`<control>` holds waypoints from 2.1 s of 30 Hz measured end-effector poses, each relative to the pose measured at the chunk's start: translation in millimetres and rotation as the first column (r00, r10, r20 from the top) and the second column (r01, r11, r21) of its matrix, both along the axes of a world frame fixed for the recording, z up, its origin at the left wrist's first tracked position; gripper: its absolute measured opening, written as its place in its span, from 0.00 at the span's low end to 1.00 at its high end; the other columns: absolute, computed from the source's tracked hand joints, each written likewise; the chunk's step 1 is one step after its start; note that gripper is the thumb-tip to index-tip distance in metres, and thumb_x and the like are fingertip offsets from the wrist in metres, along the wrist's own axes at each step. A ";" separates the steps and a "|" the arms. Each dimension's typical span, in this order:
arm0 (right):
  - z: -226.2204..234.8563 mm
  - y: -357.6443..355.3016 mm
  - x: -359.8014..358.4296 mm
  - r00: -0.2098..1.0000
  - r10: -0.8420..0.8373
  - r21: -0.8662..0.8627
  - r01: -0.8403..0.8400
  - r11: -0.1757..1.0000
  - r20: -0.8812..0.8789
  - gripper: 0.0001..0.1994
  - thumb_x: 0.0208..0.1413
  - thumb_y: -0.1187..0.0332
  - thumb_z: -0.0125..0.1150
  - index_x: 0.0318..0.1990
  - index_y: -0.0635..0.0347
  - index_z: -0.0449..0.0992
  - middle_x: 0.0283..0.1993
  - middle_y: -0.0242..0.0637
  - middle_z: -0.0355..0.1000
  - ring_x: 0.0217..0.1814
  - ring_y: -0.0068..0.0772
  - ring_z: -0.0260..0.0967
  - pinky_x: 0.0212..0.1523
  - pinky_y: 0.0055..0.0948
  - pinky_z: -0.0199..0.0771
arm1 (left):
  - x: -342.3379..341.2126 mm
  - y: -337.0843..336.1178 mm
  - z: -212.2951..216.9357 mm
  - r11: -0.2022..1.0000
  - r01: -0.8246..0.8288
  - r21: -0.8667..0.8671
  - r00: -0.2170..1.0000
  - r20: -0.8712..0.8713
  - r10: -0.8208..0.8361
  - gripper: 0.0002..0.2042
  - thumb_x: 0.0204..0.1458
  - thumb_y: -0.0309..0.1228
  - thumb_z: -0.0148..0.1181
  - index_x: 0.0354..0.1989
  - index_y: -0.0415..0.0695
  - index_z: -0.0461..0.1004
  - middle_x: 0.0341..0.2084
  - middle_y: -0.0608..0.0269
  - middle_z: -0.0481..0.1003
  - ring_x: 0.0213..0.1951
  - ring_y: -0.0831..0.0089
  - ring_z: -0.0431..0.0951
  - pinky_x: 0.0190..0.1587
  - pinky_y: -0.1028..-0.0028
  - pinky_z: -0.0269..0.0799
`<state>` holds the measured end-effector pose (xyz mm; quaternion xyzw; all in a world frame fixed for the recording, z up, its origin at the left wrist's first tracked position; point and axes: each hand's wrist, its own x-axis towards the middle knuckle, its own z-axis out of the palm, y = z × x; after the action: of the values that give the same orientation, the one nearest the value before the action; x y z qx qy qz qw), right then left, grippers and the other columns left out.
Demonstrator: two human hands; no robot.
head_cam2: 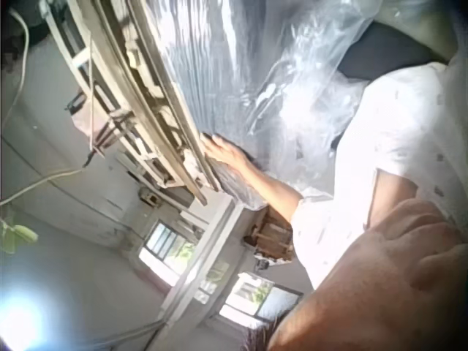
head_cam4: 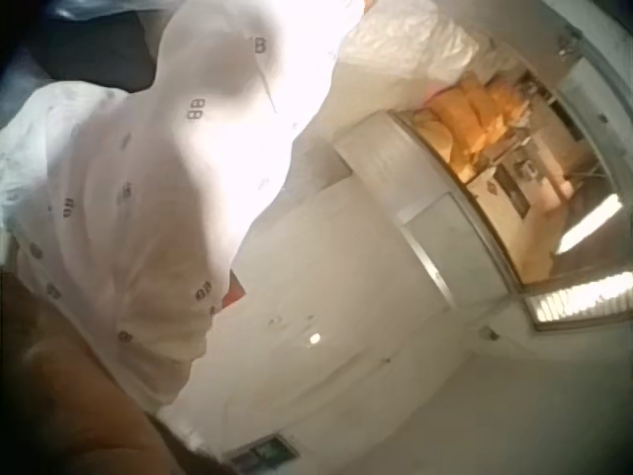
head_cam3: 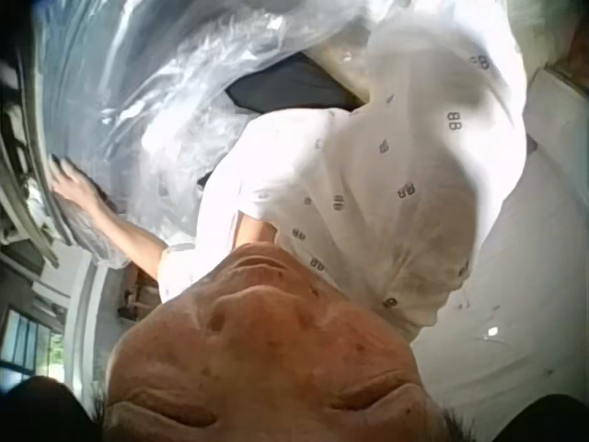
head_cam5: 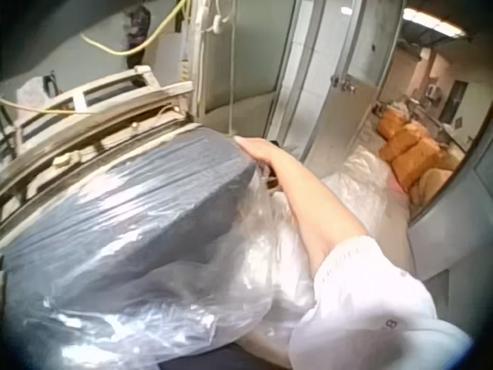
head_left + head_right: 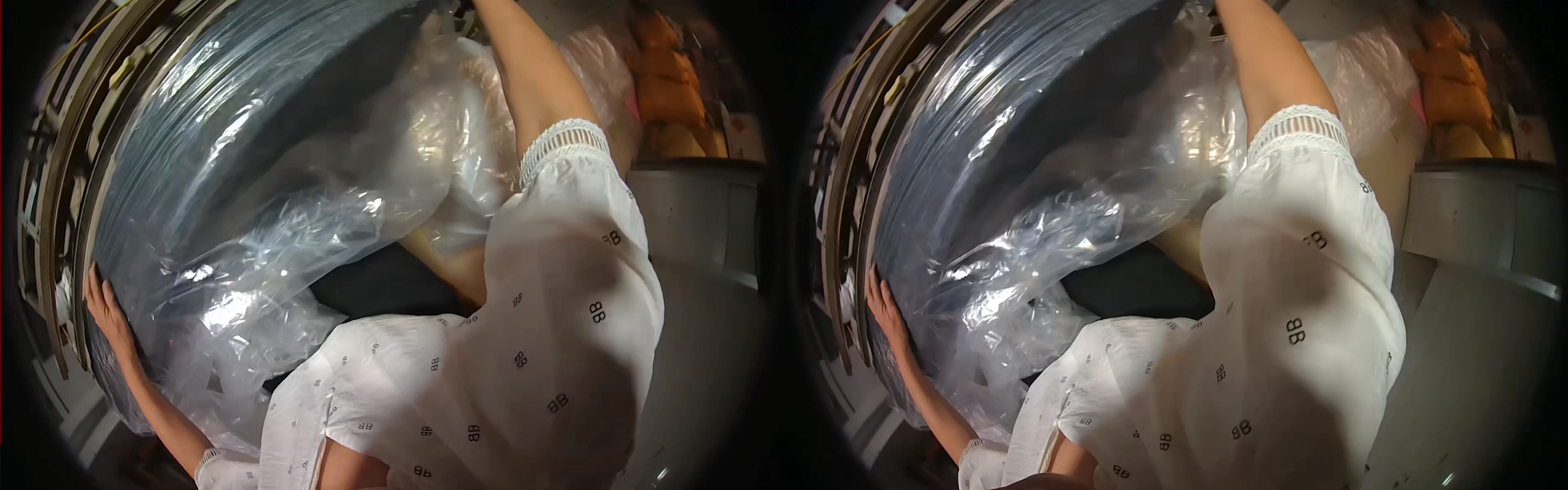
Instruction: Wrapping a large, grey, circular rubber or foam object with clear plastic film in a manufacturing setting.
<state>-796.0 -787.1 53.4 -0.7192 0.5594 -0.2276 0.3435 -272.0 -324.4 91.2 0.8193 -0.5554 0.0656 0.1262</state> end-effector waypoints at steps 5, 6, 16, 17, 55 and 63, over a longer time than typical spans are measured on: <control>-172.3 -23.4 -220.2 0.813 -0.245 -0.022 0.275 0.961 -0.529 0.20 0.51 0.52 0.52 0.36 0.61 0.77 0.34 0.44 0.75 0.29 0.45 0.74 0.29 0.39 0.73 | 20.6 -19.7 -38.0 0.995 0.090 -0.044 0.996 -0.007 -0.091 0.21 0.60 0.40 0.36 0.59 0.46 0.60 0.58 0.54 0.57 0.60 0.58 0.55 0.60 0.64 0.48; -206.3 -2.1 -194.4 0.906 -0.279 0.185 0.348 0.919 -0.318 0.19 0.51 0.54 0.52 0.36 0.62 0.76 0.31 0.43 0.74 0.26 0.38 0.73 0.25 0.37 0.73 | 38.7 -9.5 -32.8 0.998 0.060 -0.032 0.997 0.047 -0.058 0.21 0.60 0.40 0.36 0.59 0.46 0.60 0.58 0.53 0.57 0.60 0.58 0.55 0.60 0.64 0.47; -284.9 210.2 -115.2 0.730 -0.558 0.026 0.616 0.788 -0.395 0.15 0.52 0.58 0.53 0.37 0.63 0.70 0.37 0.48 0.72 0.43 0.52 0.69 0.43 0.42 0.68 | 52.7 -19.6 -32.2 0.997 0.064 -0.053 0.993 0.102 -0.058 0.19 0.60 0.38 0.40 0.56 0.43 0.63 0.53 0.51 0.63 0.56 0.58 0.61 0.57 0.65 0.52; -286.3 213.9 -127.5 0.714 -0.531 0.017 0.604 0.797 -0.456 0.13 0.52 0.60 0.53 0.37 0.62 0.69 0.38 0.48 0.72 0.44 0.51 0.69 0.43 0.42 0.68 | 52.0 -20.5 -32.8 0.996 0.075 -0.057 0.993 0.098 -0.069 0.19 0.59 0.38 0.40 0.56 0.43 0.64 0.53 0.51 0.63 0.55 0.58 0.62 0.57 0.65 0.53; 22.8 265.4 -112.5 0.883 0.123 -0.364 -0.309 0.879 -0.453 0.13 0.41 0.78 0.57 0.38 0.59 0.70 0.30 0.35 0.70 0.38 0.35 0.69 0.42 0.27 0.69 | -302.4 -34.0 67.9 0.713 0.426 -0.557 0.412 -0.583 -0.701 0.04 0.47 0.23 0.54 0.30 0.35 0.71 0.22 0.66 0.66 0.23 0.81 0.60 0.25 0.82 0.52; 129.9 346.1 -21.3 0.530 0.709 -0.664 -0.320 0.676 0.465 0.21 0.46 0.60 0.49 0.42 0.68 0.66 0.39 0.40 0.65 0.43 0.33 0.65 0.43 0.29 0.65 | -224.6 -84.1 48.5 0.733 0.283 -0.619 0.510 -0.550 -0.661 0.10 0.47 0.22 0.54 0.39 0.42 0.73 0.33 0.69 0.71 0.30 0.80 0.68 0.32 0.82 0.63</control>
<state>-817.3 -440.9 183.3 -0.7770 0.0581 -0.4986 0.3798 -496.6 -408.5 139.7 0.5266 -0.6293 -0.1847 0.5408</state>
